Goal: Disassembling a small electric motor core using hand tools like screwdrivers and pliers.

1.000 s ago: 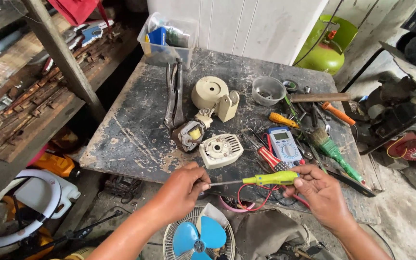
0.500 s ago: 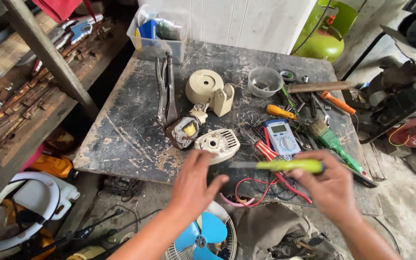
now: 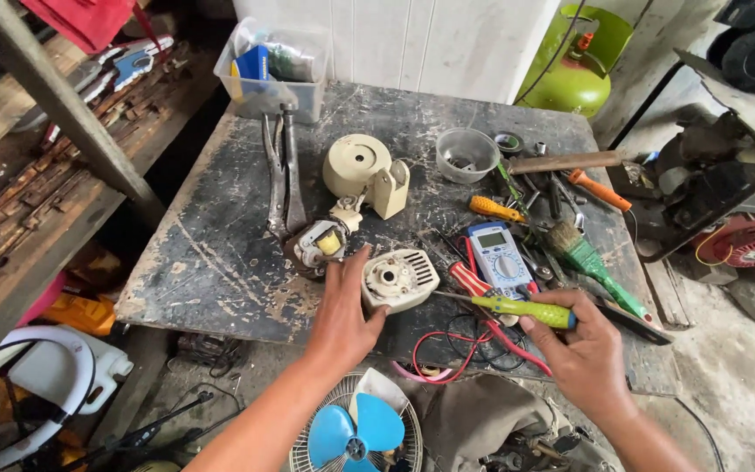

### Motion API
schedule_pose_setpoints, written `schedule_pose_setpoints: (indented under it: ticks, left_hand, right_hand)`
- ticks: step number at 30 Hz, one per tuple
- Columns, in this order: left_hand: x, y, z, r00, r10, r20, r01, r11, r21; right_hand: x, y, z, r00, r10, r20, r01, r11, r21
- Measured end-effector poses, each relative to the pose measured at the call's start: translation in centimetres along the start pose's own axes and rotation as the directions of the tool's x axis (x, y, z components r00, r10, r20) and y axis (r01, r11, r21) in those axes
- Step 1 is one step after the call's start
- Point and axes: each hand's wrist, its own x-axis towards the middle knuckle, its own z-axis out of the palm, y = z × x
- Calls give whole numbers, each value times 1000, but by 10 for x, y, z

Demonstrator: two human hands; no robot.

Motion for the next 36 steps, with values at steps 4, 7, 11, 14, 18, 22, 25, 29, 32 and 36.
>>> schedule_pose_setpoints:
  ticks: [4, 7, 11, 14, 18, 22, 25, 29, 32, 36]
  left_hand:
    - [6, -9, 2, 989, 147, 10, -147, 983, 111]
    - [5, -2, -5, 999, 46, 6, -47, 995, 86]
    - [0, -9, -2, 978, 209, -17, -206, 972, 110]
    - [-3, -23, 8, 939, 340, -50, -327, 928, 176]
    - [-2, -33, 14, 874, 481, -71, -447, 851, 275]
    - [0, -34, 14, 852, 516, -85, -475, 831, 288]
    - [0, -34, 14, 852, 518, -81, -478, 831, 283]
    - [-1, -34, 13, 868, 489, -83, -444, 842, 307]
    - [-2, -27, 7, 872, 480, -94, -433, 847, 309]
    - [-12, 7, -18, 856, 477, -199, -437, 874, 214]
  right_hand:
    - [2, 14, -1, 994, -91, 64, 94, 995, -43]
    - [2, 9, 3, 992, -103, 69, 107, 993, -46]
    - [0, 11, 5, 995, -85, 58, 93, 984, -151]
    - [-1, 10, 5, 983, -172, 57, 178, 974, -142]
    - [-1, 4, 7, 961, -270, 57, 276, 944, -183]
    - [-3, 0, 11, 901, -429, 72, 432, 866, -251]
    - [-3, -7, 19, 882, -460, 101, 471, 867, -165]
    - [0, -7, 18, 902, -410, 132, 430, 880, -201]
    - [3, -13, 7, 950, -303, 75, 312, 919, -242]
    - [8, -6, -5, 931, -336, -147, 284, 914, -289]
